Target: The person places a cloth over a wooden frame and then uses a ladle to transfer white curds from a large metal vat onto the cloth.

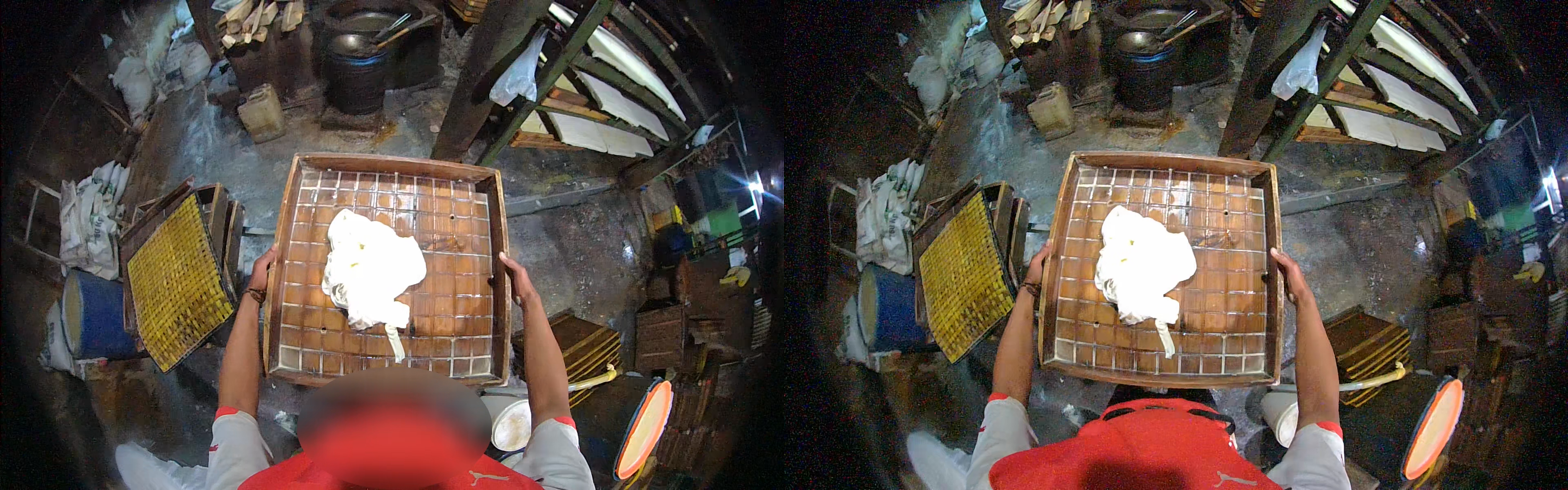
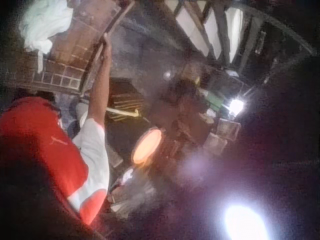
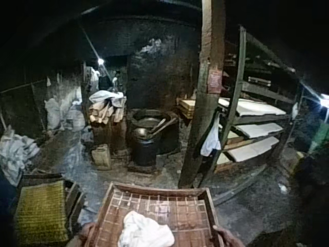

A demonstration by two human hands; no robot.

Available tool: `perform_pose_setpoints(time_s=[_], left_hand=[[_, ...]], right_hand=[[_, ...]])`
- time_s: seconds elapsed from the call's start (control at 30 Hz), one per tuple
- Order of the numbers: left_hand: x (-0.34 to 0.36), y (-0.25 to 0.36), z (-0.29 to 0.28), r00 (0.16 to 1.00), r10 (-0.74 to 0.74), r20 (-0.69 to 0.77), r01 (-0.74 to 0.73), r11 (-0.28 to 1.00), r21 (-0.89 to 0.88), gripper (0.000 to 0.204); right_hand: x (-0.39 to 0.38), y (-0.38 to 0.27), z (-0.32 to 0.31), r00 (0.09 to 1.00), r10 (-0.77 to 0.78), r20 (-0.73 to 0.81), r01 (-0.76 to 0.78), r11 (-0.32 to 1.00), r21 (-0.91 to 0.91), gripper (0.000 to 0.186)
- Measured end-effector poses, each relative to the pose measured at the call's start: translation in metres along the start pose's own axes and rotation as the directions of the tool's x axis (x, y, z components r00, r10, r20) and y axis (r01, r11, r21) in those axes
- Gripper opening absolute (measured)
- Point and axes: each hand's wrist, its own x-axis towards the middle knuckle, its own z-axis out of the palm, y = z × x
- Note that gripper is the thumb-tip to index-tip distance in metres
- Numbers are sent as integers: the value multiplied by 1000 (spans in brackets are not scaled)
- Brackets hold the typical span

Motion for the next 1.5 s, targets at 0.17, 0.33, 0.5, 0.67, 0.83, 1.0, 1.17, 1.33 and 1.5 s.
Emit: perform_pose_setpoints(time_s=[0.17,0.33,0.5,0.67,0.83,1.0,1.17,1.33,1.5], left_hand=[[15,17,48,996,-74,-46,80,983,163,57],[5,22,21,997,2,-72,17,962,273,63],[1,24,60,987,99,-130,-30,893,449,62],[-20,33,61,979,68,-191,31,882,470,75],[-54,12,44,973,-185,-137,204,969,140,86],[-143,-39,8,972,-172,-160,182,982,53,89],[-182,-50,-39,960,-267,-78,268,963,-4,88],[-194,-36,-55,980,-192,-50,192,981,3,79],[-182,-45,-85,877,146,-457,-85,985,152,66]], right_hand=[[14,0,-17,997,21,-71,-29,993,-111,50],[24,1,-1,1000,1,-16,-3,991,-135,49],[15,-5,-14,1000,-19,-22,15,985,-173,52],[4,-25,19,999,-34,-32,26,974,-223,52],[8,-14,-25,1000,20,7,-19,998,-65,52],[-11,-27,64,709,-705,-29,553,581,-598,45],[-48,-25,232,919,-339,202,382,633,-674,68],[-11,35,240,895,-440,71,335,559,-758,70],[-51,22,269,922,-373,-105,232,750,-619,54]])
